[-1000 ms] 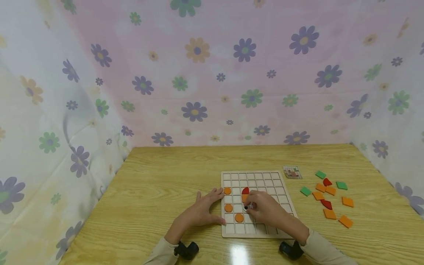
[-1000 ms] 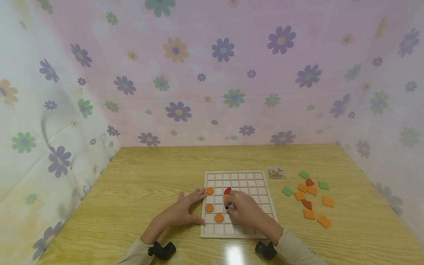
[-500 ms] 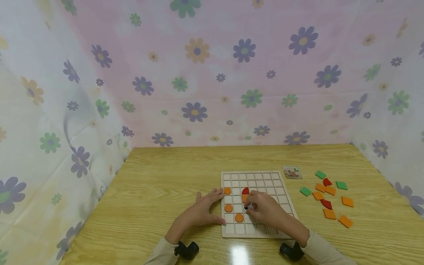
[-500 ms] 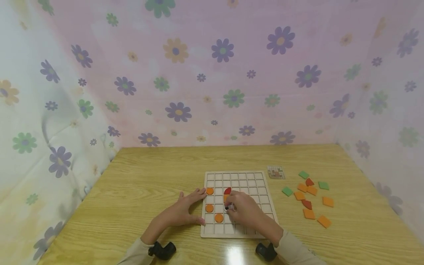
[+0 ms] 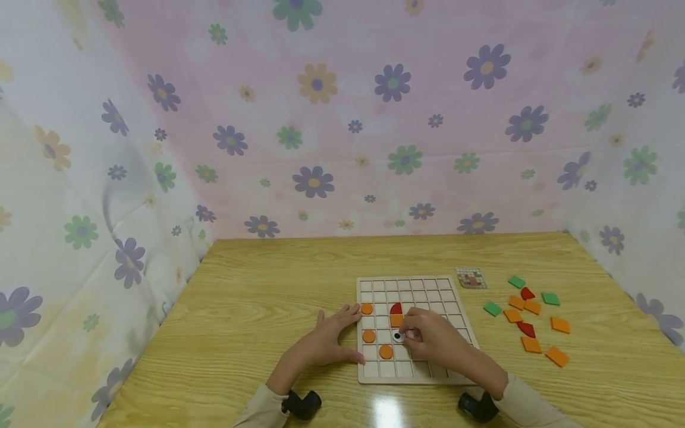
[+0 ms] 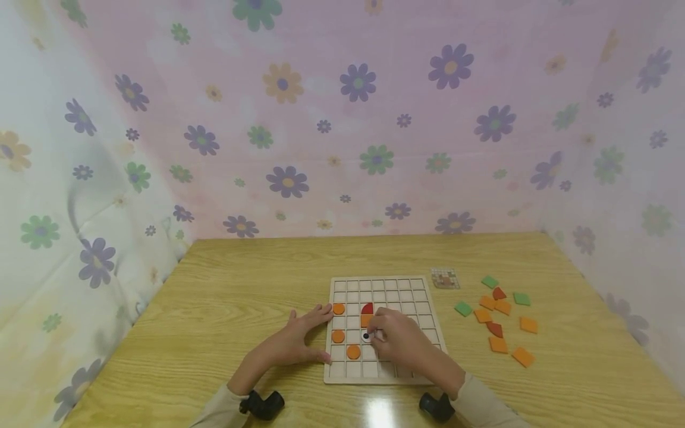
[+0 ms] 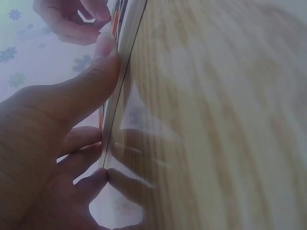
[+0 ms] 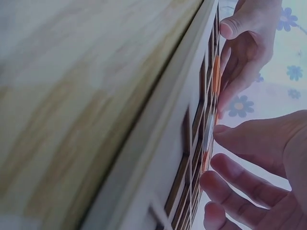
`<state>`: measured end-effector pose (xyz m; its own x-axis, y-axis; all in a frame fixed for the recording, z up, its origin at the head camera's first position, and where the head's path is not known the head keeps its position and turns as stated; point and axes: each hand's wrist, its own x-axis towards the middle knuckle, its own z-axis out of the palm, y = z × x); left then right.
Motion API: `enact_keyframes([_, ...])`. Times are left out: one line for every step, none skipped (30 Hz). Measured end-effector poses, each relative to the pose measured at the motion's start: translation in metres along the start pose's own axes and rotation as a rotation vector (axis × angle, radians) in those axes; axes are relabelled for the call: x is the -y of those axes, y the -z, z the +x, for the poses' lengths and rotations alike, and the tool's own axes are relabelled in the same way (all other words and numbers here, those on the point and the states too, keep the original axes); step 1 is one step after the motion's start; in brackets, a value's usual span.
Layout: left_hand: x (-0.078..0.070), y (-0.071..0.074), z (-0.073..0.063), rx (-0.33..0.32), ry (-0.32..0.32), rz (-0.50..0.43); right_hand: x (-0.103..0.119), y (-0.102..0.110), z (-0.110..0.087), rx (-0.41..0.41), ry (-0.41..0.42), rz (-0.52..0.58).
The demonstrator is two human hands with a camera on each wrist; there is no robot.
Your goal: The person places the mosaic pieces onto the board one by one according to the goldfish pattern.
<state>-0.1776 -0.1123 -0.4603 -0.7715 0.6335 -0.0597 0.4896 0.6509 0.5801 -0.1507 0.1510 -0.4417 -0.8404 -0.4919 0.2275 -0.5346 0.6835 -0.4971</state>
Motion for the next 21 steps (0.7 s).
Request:
enact_keyframes([0.000, 0.000, 0.000, 0.000, 0.000, -0.002, -0.001, 0.002, -0.001, -0.002, 0.005, -0.003])
enact_keyframes([-0.001, 0.000, 0.000, 0.002, 0.001, -0.003, -0.001, 0.004, -0.003, -0.002, 0.012, -0.005])
enact_keyframes([-0.001, 0.001, 0.000, 0.002, 0.000, -0.006, -0.002, 0.006, -0.005, -0.003, 0.019, -0.014])
enact_keyframes([-0.001, 0.001, 0.000, 0.003, -0.001, -0.008, -0.004, 0.009, -0.006, -0.005, 0.028, -0.014])
enact_keyframes([-0.001, 0.001, 0.000, 0.004, 0.000, -0.011, -0.005, 0.011, -0.008, -0.007, 0.035, -0.015])
enact_keyframes([-0.002, 0.002, -0.001, 0.006, 0.000, -0.017, -0.007, 0.014, -0.011, -0.006, 0.042, -0.015])
enact_keyframes([-0.002, 0.002, -0.001, 0.007, 0.000, -0.023, -0.008, 0.016, -0.013, -0.003, 0.044, -0.013])
enact_keyframes([-0.002, 0.002, -0.001, 0.008, 0.001, -0.029, -0.010, 0.019, -0.015, -0.002, 0.041, -0.016])
enact_keyframes([-0.002, 0.002, -0.001, 0.008, 0.001, -0.034, -0.012, 0.021, -0.018, -0.002, 0.038, -0.020])
enact_keyframes([-0.002, 0.002, -0.001, 0.009, 0.000, -0.035, -0.014, 0.024, -0.020, -0.001, 0.034, -0.020])
enact_keyframes([-0.002, 0.002, -0.002, 0.009, 0.001, -0.038, -0.016, 0.026, -0.022, 0.001, 0.029, -0.024])
enact_keyframes([-0.002, 0.002, -0.002, 0.009, 0.001, -0.037, -0.018, 0.028, -0.025, 0.004, 0.024, -0.025])
enact_keyframes([-0.001, 0.002, -0.001, 0.009, 0.000, -0.035, -0.021, 0.031, -0.027, 0.007, 0.019, -0.024])
enact_keyframes([-0.001, 0.002, -0.001, 0.009, -0.001, -0.030, -0.023, 0.033, -0.029, 0.011, 0.015, -0.023])
enact_keyframes([-0.001, 0.002, -0.001, 0.009, -0.002, -0.026, -0.025, 0.035, -0.032, 0.013, 0.016, -0.020])
enact_keyframes([-0.001, 0.002, -0.001, 0.009, -0.002, -0.024, -0.027, 0.037, -0.034, 0.016, 0.020, -0.018])
enact_keyframes([-0.001, 0.002, -0.001, 0.011, -0.001, -0.022, -0.030, 0.039, -0.036, 0.019, 0.024, -0.015])
enact_keyframes([-0.001, 0.002, -0.001, 0.012, -0.002, -0.020, -0.033, 0.041, -0.039, 0.021, 0.031, -0.010])
enact_keyframes([-0.001, 0.002, -0.001, 0.012, -0.003, -0.019, -0.035, 0.042, -0.041, 0.021, 0.034, -0.004])
enact_keyframes([-0.001, 0.002, -0.001, 0.013, -0.002, -0.019, -0.037, 0.044, -0.043, 0.021, 0.037, 0.002])
enact_keyframes([-0.001, 0.002, -0.002, 0.013, -0.002, -0.020, -0.040, 0.045, -0.045, 0.020, 0.035, 0.008])
